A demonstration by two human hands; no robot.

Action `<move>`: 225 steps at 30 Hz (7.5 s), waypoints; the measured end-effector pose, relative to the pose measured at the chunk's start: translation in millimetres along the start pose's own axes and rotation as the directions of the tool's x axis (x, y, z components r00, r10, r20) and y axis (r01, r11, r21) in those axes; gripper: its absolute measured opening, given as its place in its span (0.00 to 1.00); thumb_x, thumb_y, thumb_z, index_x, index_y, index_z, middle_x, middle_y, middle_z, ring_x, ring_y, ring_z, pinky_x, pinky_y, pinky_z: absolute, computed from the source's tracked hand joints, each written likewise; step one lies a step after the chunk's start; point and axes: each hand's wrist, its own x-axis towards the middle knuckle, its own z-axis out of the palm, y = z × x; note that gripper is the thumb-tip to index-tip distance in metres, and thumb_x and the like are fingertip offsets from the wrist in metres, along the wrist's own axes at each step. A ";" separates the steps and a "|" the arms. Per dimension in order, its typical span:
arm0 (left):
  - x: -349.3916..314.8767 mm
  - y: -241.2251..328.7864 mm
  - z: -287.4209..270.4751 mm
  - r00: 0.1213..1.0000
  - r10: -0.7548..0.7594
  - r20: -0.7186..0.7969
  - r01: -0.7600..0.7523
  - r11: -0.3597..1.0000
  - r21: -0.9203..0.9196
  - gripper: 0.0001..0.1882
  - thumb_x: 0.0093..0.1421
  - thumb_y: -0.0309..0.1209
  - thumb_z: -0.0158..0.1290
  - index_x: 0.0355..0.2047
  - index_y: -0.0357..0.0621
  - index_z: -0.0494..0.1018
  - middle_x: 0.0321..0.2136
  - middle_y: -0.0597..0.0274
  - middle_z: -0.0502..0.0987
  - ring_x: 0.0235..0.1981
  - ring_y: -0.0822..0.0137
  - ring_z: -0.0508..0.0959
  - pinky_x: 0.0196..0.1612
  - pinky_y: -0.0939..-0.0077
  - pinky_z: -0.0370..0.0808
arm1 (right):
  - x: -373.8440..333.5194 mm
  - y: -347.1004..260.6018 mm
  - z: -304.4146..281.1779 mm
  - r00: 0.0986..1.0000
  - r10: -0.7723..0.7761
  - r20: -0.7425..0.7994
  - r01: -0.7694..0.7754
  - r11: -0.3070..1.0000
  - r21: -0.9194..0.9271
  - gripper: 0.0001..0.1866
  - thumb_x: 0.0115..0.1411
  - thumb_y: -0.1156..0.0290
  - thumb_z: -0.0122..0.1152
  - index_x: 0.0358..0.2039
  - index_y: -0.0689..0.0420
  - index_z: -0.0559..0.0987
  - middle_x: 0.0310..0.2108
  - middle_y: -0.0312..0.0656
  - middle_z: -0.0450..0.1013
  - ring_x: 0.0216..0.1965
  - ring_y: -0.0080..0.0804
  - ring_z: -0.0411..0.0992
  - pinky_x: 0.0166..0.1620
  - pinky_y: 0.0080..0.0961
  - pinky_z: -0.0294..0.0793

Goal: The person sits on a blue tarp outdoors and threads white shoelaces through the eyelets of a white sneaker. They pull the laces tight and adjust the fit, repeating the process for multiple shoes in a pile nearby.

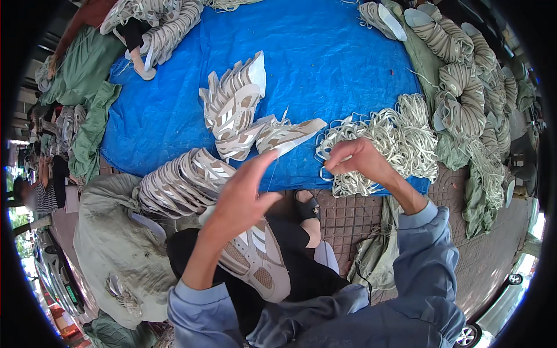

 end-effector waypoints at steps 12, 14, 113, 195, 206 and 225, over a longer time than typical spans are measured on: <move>-110.5 84.7 -75.4 0.909 -0.240 0.339 0.414 0.597 -0.687 0.09 0.58 0.25 0.42 0.28 0.32 0.71 0.09 0.65 0.66 0.08 0.78 0.64 0.15 0.83 0.63 | -66.2 -144.0 36.9 0.932 -0.271 0.242 0.325 0.919 -0.222 0.09 0.45 0.82 0.59 0.30 0.59 0.80 0.18 0.35 0.73 0.16 0.17 0.67 0.17 0.14 0.61; -156.3 73.2 -104.0 0.892 -0.391 0.226 0.432 0.594 -0.679 0.10 0.59 0.27 0.44 0.28 0.33 0.71 0.08 0.66 0.65 0.07 0.80 0.60 0.11 0.86 0.55 | -55.5 -115.3 37.9 0.906 -0.181 0.382 0.310 0.899 -0.309 0.09 0.46 0.75 0.61 0.31 0.58 0.80 0.15 0.35 0.70 0.15 0.16 0.65 0.17 0.18 0.60; -185.0 26.8 57.6 0.822 -0.527 -0.217 0.204 0.628 -0.751 0.01 0.58 0.20 0.46 0.31 0.34 0.67 0.24 0.60 0.75 0.25 0.74 0.77 0.27 0.82 0.74 | -45.9 -38.8 183.9 0.647 -0.485 0.589 0.761 0.462 -0.455 0.04 0.39 0.73 0.58 0.17 0.56 0.72 0.16 0.37 0.68 0.22 0.32 0.70 0.28 0.29 0.70; -245.9 -5.1 90.9 0.941 0.216 -0.261 -0.031 0.823 0.567 0.22 0.50 0.28 0.45 0.47 0.34 0.66 0.47 0.50 0.66 0.54 0.52 0.64 0.52 0.66 0.66 | -25.8 -13.7 233.2 0.936 -0.029 0.351 0.213 0.839 -0.500 0.04 0.48 0.76 0.55 0.19 0.59 0.71 0.20 0.45 0.69 0.21 0.40 0.71 0.25 0.32 0.69; -244.5 -5.0 93.2 0.939 0.203 -0.277 -0.024 0.844 0.536 0.23 0.50 0.29 0.45 0.48 0.34 0.65 0.48 0.49 0.66 0.55 0.52 0.63 0.54 0.66 0.64 | -38.6 0.7 233.9 0.883 -0.299 0.363 0.469 0.497 -0.730 0.02 0.46 0.77 0.55 0.22 0.60 0.71 0.21 0.44 0.68 0.24 0.40 0.70 0.25 0.31 0.68; -244.2 -3.0 91.4 0.948 0.177 -0.265 -0.031 0.878 0.477 0.24 0.47 0.26 0.49 0.47 0.34 0.66 0.48 0.48 0.66 0.54 0.49 0.64 0.53 0.63 0.66 | -25.0 -4.1 232.6 0.842 -0.291 0.455 0.540 0.467 -0.701 0.01 0.44 0.78 0.55 0.19 0.60 0.72 0.20 0.45 0.67 0.22 0.42 0.70 0.24 0.31 0.71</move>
